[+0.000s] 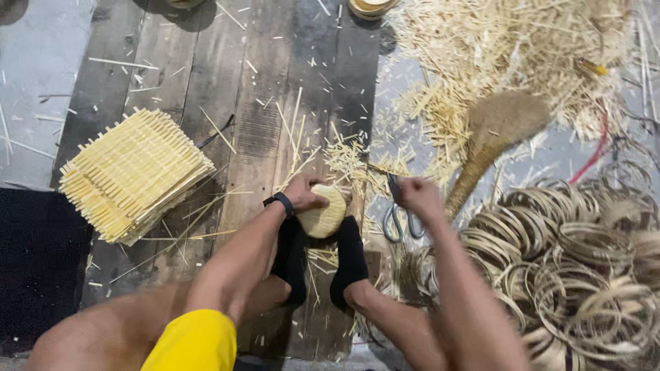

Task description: The person weaves a small, round basket by hand using thin bamboo strips. They use shears to trim the excess ends of the strips and then fit a pre-formed circular bamboo rim onto the woven base.

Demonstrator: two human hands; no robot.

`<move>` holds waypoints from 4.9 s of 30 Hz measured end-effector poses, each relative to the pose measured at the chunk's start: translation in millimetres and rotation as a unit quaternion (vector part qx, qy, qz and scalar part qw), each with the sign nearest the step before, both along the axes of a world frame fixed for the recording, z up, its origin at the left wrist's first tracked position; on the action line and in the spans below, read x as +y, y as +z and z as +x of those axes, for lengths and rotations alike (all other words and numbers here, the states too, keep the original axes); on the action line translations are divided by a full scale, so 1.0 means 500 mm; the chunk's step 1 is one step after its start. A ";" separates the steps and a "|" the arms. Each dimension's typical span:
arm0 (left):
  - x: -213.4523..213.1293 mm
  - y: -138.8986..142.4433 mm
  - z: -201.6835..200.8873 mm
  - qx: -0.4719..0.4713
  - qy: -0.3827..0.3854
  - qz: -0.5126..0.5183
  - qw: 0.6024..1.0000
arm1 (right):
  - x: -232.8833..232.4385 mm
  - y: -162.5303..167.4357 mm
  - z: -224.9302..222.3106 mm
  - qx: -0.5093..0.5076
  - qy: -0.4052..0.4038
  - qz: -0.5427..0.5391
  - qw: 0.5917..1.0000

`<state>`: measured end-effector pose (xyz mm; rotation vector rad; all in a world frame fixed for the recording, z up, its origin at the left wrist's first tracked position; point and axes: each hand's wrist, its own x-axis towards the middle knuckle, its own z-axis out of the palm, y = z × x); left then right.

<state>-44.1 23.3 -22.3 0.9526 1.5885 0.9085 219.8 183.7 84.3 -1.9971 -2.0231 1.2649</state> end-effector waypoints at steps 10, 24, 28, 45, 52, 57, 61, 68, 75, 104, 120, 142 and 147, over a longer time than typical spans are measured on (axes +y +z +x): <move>-0.129 -0.017 0.135 0.423 -0.080 0.276 0.859 | 0.026 0.156 0.183 -0.187 0.234 0.030 0.954; -0.082 -0.050 0.160 0.320 0.257 0.064 0.910 | -0.066 -0.294 0.146 -0.067 0.111 0.177 0.976; -0.100 -0.072 0.162 0.327 0.216 0.180 0.902 | -0.047 -0.303 0.151 -0.106 0.088 0.000 0.990; -0.080 -0.037 0.212 0.305 0.191 0.041 0.932 | -0.133 -0.180 0.122 -0.037 0.288 0.210 0.934; -0.066 0.000 0.213 0.326 0.160 0.115 0.925 | -0.126 -0.226 0.078 -0.160 0.334 0.254 0.894; -0.064 0.006 0.229 0.334 0.164 0.091 0.924 | -0.099 -0.245 0.102 -0.182 0.346 0.186 0.901; -0.057 -0.006 0.232 0.317 0.165 0.104 0.928 | -0.100 -0.256 0.089 -0.169 0.351 0.252 0.886; -0.073 -0.016 0.210 0.310 0.110 0.114 0.937 | -0.075 -0.252 0.116 -0.188 0.374 0.219 0.882; -0.067 0.000 0.192 0.261 0.055 0.119 0.956 | -0.087 -0.243 0.089 -0.231 0.398 0.213 0.862; -0.069 -0.017 0.182 0.259 -0.004 0.105 0.960 | -0.062 -0.278 0.098 -0.215 0.389 0.177 0.878; -0.061 -0.006 0.211 0.295 0.048 0.070 0.952 | -0.051 -0.245 0.108 -0.283 0.416 0.105 0.858; -0.076 -0.028 0.254 0.241 0.167 0.161 0.942 | -0.064 -0.263 0.103 -0.189 0.403 0.284 0.849; -0.082 -0.045 0.236 0.259 0.161 0.139 0.942 | -0.050 -0.253 0.111 -0.277 0.401 0.102 0.868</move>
